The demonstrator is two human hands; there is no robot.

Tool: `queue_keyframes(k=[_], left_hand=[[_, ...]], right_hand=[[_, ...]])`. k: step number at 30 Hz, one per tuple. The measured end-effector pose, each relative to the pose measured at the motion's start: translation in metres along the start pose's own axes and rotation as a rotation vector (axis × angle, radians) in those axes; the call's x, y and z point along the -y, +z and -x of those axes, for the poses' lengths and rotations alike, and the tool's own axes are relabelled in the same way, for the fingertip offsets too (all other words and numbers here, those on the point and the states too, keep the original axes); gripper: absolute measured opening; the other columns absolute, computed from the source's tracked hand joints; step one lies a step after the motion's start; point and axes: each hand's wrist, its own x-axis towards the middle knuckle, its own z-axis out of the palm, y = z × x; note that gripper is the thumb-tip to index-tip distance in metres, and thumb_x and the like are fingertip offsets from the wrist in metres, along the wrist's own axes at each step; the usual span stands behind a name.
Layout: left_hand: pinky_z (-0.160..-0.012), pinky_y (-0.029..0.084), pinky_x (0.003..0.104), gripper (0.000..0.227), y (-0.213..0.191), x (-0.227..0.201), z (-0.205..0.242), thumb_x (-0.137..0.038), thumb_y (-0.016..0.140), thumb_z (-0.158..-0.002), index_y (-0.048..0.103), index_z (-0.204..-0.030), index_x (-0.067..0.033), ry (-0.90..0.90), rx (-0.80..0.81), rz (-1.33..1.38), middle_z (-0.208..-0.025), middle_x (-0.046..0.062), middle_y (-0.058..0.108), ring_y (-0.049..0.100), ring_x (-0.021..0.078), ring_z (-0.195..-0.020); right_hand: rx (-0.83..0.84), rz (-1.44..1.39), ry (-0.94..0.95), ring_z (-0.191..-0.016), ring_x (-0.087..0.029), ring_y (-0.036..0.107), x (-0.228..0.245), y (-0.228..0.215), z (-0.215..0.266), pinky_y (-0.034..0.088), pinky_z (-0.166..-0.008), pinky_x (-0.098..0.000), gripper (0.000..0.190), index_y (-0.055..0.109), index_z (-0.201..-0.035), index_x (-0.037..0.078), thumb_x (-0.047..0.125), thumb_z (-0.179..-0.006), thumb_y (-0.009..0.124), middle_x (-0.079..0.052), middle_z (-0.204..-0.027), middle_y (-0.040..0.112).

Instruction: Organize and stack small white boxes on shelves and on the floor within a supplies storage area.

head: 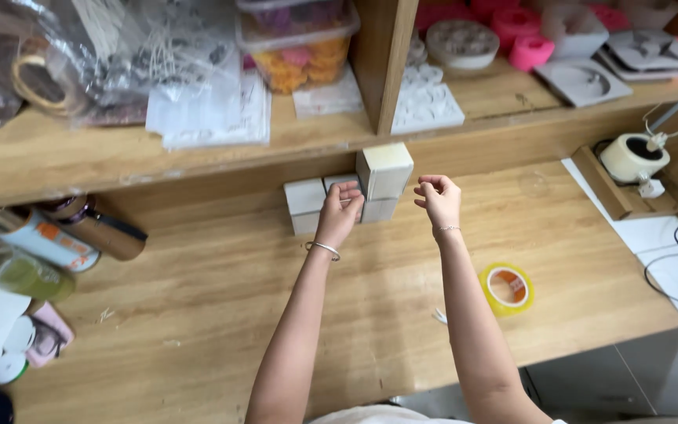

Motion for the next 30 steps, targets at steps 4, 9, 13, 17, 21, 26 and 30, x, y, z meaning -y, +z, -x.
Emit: queue_keyframes(k=[4, 9, 13, 17, 21, 26, 30], left_hand=[[-0.074, 0.058, 0.031, 0.044, 0.008, 0.063, -0.074, -0.02, 0.07, -0.09, 0.054, -0.129, -0.0058, 0.007, -0.038, -0.064, -0.116, 0.005, 0.063, 0.066, 0.0162, -0.098], [-0.097, 0.059, 0.04, 0.043, 0.004, 0.186, -0.171, -0.045, 0.06, -0.113, 0.068, -0.121, -0.0043, 0.18, -0.019, -0.5, -0.11, 0.012, 0.078, 0.072, 0.0265, -0.097], [-0.112, 0.053, 0.039, 0.047, 0.014, 0.267, -0.227, -0.053, 0.052, -0.109, 0.067, -0.134, -0.0168, 0.267, 0.021, -0.754, -0.137, 0.001, 0.068, 0.067, 0.0249, -0.126], [-0.113, 0.03, 0.046, 0.069, 0.02, 0.275, -0.226, -0.058, 0.049, -0.098, 0.044, -0.15, -0.0132, 0.197, 0.0, -0.756, -0.157, 0.012, 0.038, 0.04, 0.0335, -0.141], [-0.118, 0.033, 0.038, 0.071, 0.036, 0.283, -0.208, -0.059, 0.038, -0.1, 0.041, -0.152, -0.0122, -0.037, 0.058, 0.043, -0.161, 0.01, 0.042, 0.041, 0.0266, -0.144], [-0.109, 0.041, 0.041, 0.059, 0.035, 0.177, -0.154, -0.05, 0.053, -0.097, 0.062, -0.134, -0.0053, 0.069, 0.07, -0.586, -0.142, 0.016, 0.061, 0.053, 0.0298, -0.131], [-0.102, 0.048, 0.039, 0.061, 0.027, -0.001, -0.064, -0.053, 0.052, -0.097, 0.064, -0.126, -0.0008, -0.069, 0.022, -0.238, -0.124, 0.018, 0.072, 0.065, 0.0284, -0.118]], right_hand=[[-0.046, 0.028, -0.024, -0.093, -0.014, 0.071, -0.003, 0.019, -0.05, 0.061, -0.073, -0.0319, 0.02, 0.068, -0.112, 0.002, 0.013, -0.095, 0.062, -0.008, -0.108, 0.07], [-0.054, 0.219, -0.031, -0.098, -0.023, 0.066, -0.095, 0.03, -0.151, 0.056, -0.08, -0.0375, 0.032, 0.07, -0.119, -0.004, 0.007, -0.091, 0.058, -0.017, -0.11, 0.074], [-0.035, 0.385, -0.271, -0.121, -0.02, 0.061, -0.164, 0.03, -0.214, 0.051, -0.098, -0.0351, 0.04, 0.061, -0.134, 0.003, 0.023, -0.099, 0.062, -0.011, -0.134, 0.066], [0.091, 0.184, -0.227, -0.137, -0.021, 0.047, -0.22, 0.033, -0.236, 0.041, -0.11, -0.036, 0.053, 0.044, -0.152, 0.008, 0.032, -0.105, 0.051, -0.008, -0.153, 0.05], [0.141, -0.233, 0.094, -0.134, -0.018, 0.048, -0.281, 0.019, -0.251, 0.045, -0.106, -0.0342, 0.06, 0.037, -0.154, 0.012, 0.031, -0.099, 0.053, -0.002, -0.152, 0.048], [0.054, 0.125, -0.015, -0.118, -0.017, 0.056, -0.2, 0.031, -0.19, 0.049, -0.097, -0.0324, 0.045, 0.055, -0.139, 0.002, 0.02, -0.097, 0.059, -0.009, -0.136, 0.061], [-0.022, 0.198, -0.069, -0.097, -0.016, 0.063, -0.068, 0.054, -0.094, 0.053, -0.084, -0.0315, 0.033, 0.067, -0.123, -0.004, 0.012, -0.097, 0.056, -0.015, -0.112, 0.073]])
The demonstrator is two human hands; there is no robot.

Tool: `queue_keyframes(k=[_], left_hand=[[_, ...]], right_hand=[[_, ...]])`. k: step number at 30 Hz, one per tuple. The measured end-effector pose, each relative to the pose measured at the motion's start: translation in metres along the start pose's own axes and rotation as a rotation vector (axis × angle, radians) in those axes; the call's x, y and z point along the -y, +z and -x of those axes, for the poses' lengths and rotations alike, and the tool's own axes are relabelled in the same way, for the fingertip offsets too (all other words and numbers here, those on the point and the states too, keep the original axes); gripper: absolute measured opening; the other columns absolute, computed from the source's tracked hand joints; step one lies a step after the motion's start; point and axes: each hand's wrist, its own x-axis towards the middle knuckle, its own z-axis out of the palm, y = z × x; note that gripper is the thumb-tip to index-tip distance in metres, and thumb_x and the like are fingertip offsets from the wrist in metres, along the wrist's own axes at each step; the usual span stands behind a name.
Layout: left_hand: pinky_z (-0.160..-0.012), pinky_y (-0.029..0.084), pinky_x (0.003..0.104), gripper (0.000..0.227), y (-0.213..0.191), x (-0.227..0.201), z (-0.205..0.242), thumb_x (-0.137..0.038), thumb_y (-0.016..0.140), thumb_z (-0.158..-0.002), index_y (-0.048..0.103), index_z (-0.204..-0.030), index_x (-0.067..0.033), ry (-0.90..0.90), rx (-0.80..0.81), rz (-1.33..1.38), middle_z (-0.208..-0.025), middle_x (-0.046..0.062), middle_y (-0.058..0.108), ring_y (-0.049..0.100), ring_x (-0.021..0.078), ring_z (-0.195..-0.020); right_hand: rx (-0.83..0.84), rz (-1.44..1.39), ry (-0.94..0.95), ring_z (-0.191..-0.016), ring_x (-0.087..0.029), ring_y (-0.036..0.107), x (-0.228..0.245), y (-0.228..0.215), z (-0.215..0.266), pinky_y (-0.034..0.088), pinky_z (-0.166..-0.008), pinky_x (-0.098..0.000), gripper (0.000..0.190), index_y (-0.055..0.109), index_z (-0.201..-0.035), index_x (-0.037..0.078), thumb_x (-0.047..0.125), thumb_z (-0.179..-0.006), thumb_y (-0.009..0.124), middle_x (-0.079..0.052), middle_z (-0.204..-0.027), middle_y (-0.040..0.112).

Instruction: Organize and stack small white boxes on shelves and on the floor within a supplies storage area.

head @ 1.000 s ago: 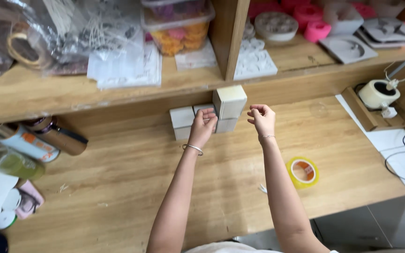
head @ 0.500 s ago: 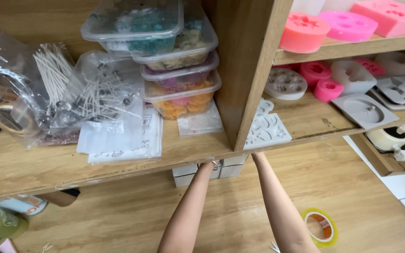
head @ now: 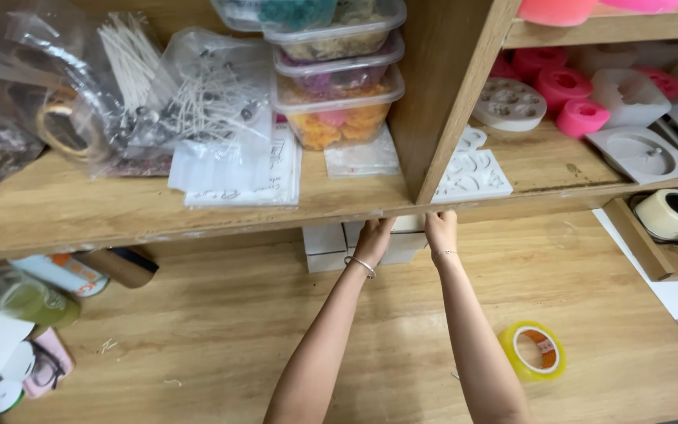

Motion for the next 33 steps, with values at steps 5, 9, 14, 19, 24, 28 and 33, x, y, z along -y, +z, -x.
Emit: queue_keyframes(k=[5, 9, 14, 19, 24, 28, 33], left_hand=[[-0.105, 0.042, 0.046, 0.073, -0.038, -0.045, 0.079, -0.05, 0.058, -0.1, 0.041, -0.15, 0.0001, -0.219, -0.044, 0.22, -0.14, 0.027, 0.054, 0.054, 0.0407, -0.128], [-0.121, 0.029, 0.035, 0.075, -0.077, -0.051, 0.15, -0.043, 0.062, -0.1, 0.033, -0.158, -0.0046, 0.158, -0.18, 0.248, -0.163, 0.015, 0.041, 0.036, 0.0242, -0.153], [-0.123, 0.027, 0.037, 0.075, -0.136, -0.059, 0.247, -0.039, 0.063, -0.099, 0.032, -0.16, -0.0074, 0.172, -0.344, 0.203, -0.168, 0.014, 0.029, 0.028, 0.0246, -0.156], [-0.126, 0.025, 0.039, 0.072, -0.196, -0.058, 0.361, -0.035, 0.061, -0.101, 0.031, -0.161, -0.008, 0.166, -0.542, 0.223, -0.171, 0.011, 0.022, 0.022, 0.0242, -0.158], [-0.126, 0.028, 0.039, 0.069, -0.242, -0.055, 0.489, -0.03, 0.061, -0.104, 0.032, -0.162, -0.0078, 0.239, -0.825, 0.078, -0.172, 0.01, 0.027, 0.025, 0.0265, -0.16], [-0.124, 0.028, 0.039, 0.069, -0.264, -0.084, 0.61, -0.029, 0.062, -0.102, 0.033, -0.162, -0.0091, 0.165, -1.055, -0.061, -0.171, 0.009, 0.029, 0.026, 0.0266, -0.158], [-0.126, 0.027, 0.039, 0.07, -0.267, -0.1, 0.752, -0.032, 0.062, -0.102, 0.033, -0.162, -0.0103, 0.09, -1.318, -0.236, -0.171, 0.008, 0.032, 0.032, 0.0282, -0.154]], right_hand=[[0.032, -0.037, 0.006, -0.093, -0.016, 0.057, 0.068, 0.011, 0.074, 0.05, -0.082, -0.0304, 0.037, 0.061, -0.13, -0.004, 0.021, -0.102, 0.064, -0.015, -0.11, 0.068], [0.172, -0.261, -0.113, -0.109, -0.014, 0.063, 0.088, 0.034, 0.128, 0.051, -0.093, -0.0272, 0.042, 0.054, -0.137, -0.001, 0.017, -0.099, 0.06, -0.01, -0.124, 0.067], [0.379, -0.346, -0.027, -0.114, -0.015, 0.063, 0.124, 0.076, 0.218, 0.05, -0.097, -0.0273, 0.039, 0.056, -0.135, -0.003, 0.016, -0.102, 0.057, -0.012, -0.127, 0.067], [0.626, -0.314, 0.013, -0.111, -0.014, 0.062, 0.154, 0.127, 0.325, 0.049, -0.096, -0.027, 0.038, 0.058, -0.134, -0.003, 0.018, -0.102, 0.055, -0.011, -0.125, 0.068], [0.908, -0.326, -0.039, -0.107, -0.014, 0.063, 0.184, 0.173, 0.449, 0.05, -0.093, -0.0283, 0.038, 0.06, -0.132, -0.004, 0.016, -0.101, 0.056, -0.01, -0.119, 0.07], [1.142, -0.405, -0.015, -0.109, -0.014, 0.064, 0.214, 0.19, 0.568, 0.05, -0.095, -0.0272, 0.037, 0.059, -0.133, -0.003, 0.015, -0.101, 0.055, -0.01, -0.12, 0.07], [1.419, -0.48, -0.03, -0.111, -0.014, 0.065, 0.223, 0.192, 0.714, 0.051, -0.097, -0.0276, 0.035, 0.056, -0.134, -0.005, 0.008, -0.101, 0.056, -0.012, -0.123, 0.069]])
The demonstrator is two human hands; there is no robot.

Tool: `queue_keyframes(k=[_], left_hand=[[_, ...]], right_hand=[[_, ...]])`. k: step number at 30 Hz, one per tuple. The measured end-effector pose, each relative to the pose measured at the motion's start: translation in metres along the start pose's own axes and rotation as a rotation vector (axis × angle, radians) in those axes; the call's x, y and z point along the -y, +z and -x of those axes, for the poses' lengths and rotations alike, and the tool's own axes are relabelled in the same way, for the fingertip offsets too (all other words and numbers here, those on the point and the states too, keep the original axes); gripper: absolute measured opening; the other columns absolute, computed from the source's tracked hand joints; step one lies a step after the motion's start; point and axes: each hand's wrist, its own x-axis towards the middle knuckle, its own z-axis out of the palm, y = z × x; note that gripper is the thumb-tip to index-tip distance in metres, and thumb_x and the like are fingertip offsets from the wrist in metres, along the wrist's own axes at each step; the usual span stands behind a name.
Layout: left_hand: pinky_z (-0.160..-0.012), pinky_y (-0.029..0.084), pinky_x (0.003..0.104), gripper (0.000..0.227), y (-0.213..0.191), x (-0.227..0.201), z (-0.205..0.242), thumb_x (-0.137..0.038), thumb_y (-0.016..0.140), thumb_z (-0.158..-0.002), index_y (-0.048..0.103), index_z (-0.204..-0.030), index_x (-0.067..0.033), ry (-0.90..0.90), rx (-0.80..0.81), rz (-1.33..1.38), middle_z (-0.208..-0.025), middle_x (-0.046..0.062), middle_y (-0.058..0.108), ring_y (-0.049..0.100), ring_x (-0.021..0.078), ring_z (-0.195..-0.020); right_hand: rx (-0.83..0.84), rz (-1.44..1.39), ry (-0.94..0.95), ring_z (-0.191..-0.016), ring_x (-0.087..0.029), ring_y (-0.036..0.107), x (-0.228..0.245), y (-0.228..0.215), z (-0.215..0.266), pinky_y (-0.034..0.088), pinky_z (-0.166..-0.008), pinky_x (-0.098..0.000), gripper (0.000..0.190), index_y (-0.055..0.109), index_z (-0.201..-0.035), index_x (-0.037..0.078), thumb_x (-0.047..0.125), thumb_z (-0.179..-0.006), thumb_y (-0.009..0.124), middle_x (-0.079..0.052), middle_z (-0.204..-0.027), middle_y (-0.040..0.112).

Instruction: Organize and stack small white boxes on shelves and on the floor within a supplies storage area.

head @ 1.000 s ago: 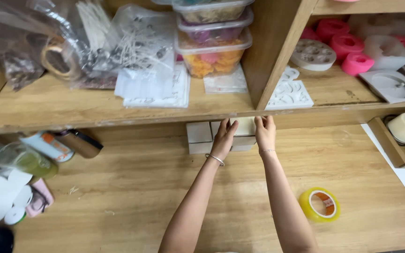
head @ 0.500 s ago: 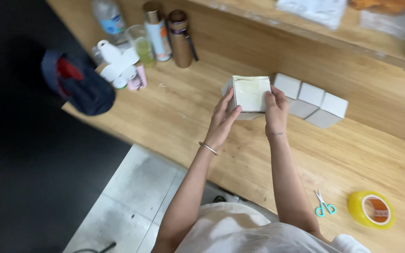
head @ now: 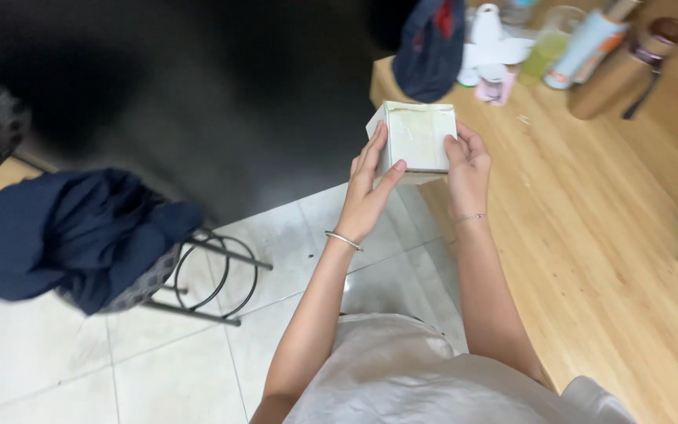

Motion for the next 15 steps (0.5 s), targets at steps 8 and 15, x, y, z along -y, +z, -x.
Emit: queue_keyframes(k=[8, 15], left_hand=[[-0.126, 0.025, 0.039, 0.072, -0.169, -0.01, 0.097, -0.033, 0.062, -0.101, 0.032, -0.162, -0.0095, -0.065, -0.382, -0.181, -0.171, 0.008, 0.031, 0.032, 0.0288, -0.152], [-0.125, 0.024, 0.039, 0.074, -0.255, -0.028, 0.198, -0.034, 0.062, -0.1, 0.031, -0.162, -0.0091, -0.17, -0.835, -0.222, -0.17, 0.009, 0.032, 0.03, 0.029, -0.152]], right_hand=[[0.389, -0.063, 0.146, -0.114, -0.015, 0.065, -0.015, 0.198, 0.093, 0.051, -0.098, -0.0269, 0.037, 0.056, -0.135, -0.006, 0.007, -0.1, 0.056, -0.014, -0.126, 0.069], [0.862, -0.003, 0.195, -0.114, -0.016, 0.066, -0.024, 0.333, 0.183, 0.051, -0.098, -0.0274, 0.038, 0.056, -0.135, -0.006, 0.009, -0.1, 0.055, -0.015, -0.126, 0.07]])
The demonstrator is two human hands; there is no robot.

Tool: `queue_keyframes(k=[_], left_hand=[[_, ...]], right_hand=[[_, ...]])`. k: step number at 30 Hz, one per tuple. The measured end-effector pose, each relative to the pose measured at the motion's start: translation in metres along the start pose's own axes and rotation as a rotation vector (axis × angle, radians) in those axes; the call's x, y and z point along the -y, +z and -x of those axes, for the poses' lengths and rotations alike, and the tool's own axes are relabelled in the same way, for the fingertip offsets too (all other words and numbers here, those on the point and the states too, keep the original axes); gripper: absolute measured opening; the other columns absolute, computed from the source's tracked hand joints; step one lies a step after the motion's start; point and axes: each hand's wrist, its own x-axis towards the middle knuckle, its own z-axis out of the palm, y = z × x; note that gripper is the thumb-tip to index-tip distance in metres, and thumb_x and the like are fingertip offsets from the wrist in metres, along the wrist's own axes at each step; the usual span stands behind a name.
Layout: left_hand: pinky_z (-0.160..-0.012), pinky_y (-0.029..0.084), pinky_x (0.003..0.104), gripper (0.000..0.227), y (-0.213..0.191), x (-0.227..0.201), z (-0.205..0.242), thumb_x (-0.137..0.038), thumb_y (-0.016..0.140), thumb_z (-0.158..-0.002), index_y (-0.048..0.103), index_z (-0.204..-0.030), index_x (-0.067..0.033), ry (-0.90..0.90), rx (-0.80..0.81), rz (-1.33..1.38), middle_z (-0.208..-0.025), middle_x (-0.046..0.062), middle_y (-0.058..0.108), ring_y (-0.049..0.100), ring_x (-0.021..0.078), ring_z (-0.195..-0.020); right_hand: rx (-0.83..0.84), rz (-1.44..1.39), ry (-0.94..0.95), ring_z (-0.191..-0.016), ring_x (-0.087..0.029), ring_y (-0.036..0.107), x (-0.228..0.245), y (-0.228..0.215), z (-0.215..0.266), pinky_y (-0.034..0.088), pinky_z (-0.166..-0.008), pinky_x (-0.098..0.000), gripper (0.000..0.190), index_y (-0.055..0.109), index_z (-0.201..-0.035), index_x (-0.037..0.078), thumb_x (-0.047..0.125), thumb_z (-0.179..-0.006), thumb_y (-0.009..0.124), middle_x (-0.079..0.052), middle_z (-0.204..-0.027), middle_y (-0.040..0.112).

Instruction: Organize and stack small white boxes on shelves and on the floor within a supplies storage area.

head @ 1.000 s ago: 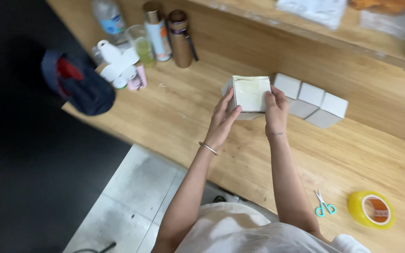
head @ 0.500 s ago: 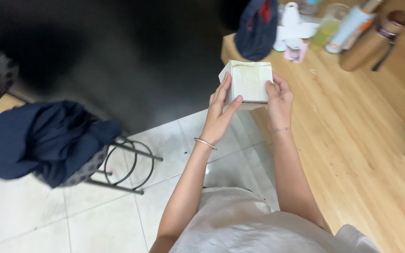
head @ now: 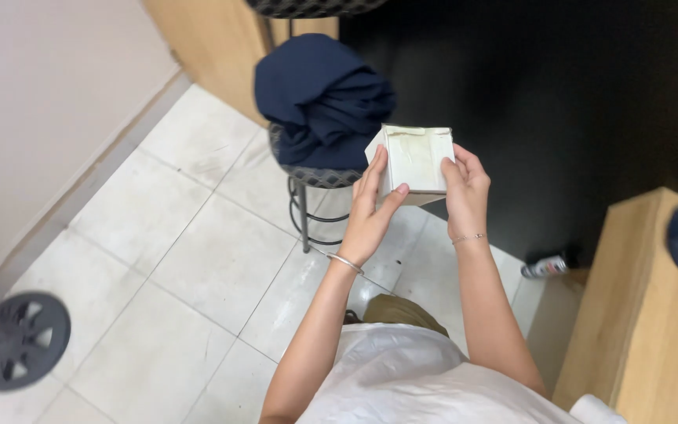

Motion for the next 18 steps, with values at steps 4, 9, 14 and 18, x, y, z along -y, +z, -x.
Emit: queue_keyframes(k=[4, 9, 14, 18], left_hand=[[-0.123, 0.025, 0.039, 0.076, -0.056, 0.008, -0.002, -0.035, 0.062, -0.098, 0.03, -0.163, -0.0101, -0.067, -0.26, -0.061, -0.168, 0.01, 0.033, 0.03, 0.0287, -0.15], [-0.123, 0.026, 0.039, 0.077, -0.116, 0.02, -0.003, -0.035, 0.062, -0.098, 0.03, -0.162, -0.0078, -0.106, -0.57, -0.118, -0.166, 0.012, 0.036, 0.032, 0.0288, -0.149], [-0.124, 0.026, 0.039, 0.075, -0.162, 0.026, 0.002, -0.034, 0.063, -0.099, 0.031, -0.161, -0.0066, -0.088, -0.827, -0.112, -0.166, 0.012, 0.037, 0.032, 0.0283, -0.151], [-0.122, 0.026, 0.04, 0.076, -0.196, 0.035, 0.029, -0.032, 0.064, -0.097, 0.031, -0.161, -0.0071, -0.147, -1.032, -0.158, -0.166, 0.012, 0.037, 0.032, 0.0283, -0.149]], right_hand=[[0.242, 0.091, 0.034, -0.115, -0.016, 0.068, -0.014, 0.081, -0.026, 0.053, -0.099, -0.0273, 0.038, 0.057, -0.135, -0.005, 0.01, -0.1, 0.054, -0.015, -0.126, 0.071], [0.566, -0.073, 0.113, -0.116, -0.017, 0.066, -0.042, 0.176, -0.05, 0.051, -0.099, -0.0277, 0.037, 0.056, -0.134, -0.007, 0.007, -0.1, 0.056, -0.017, -0.129, 0.069], [0.823, -0.05, 0.157, -0.114, -0.017, 0.066, -0.06, 0.259, -0.053, 0.051, -0.098, -0.0277, 0.037, 0.056, -0.133, -0.008, 0.006, -0.099, 0.056, -0.017, -0.127, 0.069], [1.025, -0.033, 0.226, -0.111, -0.016, 0.066, -0.076, 0.323, -0.025, 0.052, -0.094, -0.0273, 0.038, 0.056, -0.134, -0.006, 0.008, -0.099, 0.056, -0.016, -0.124, 0.071]])
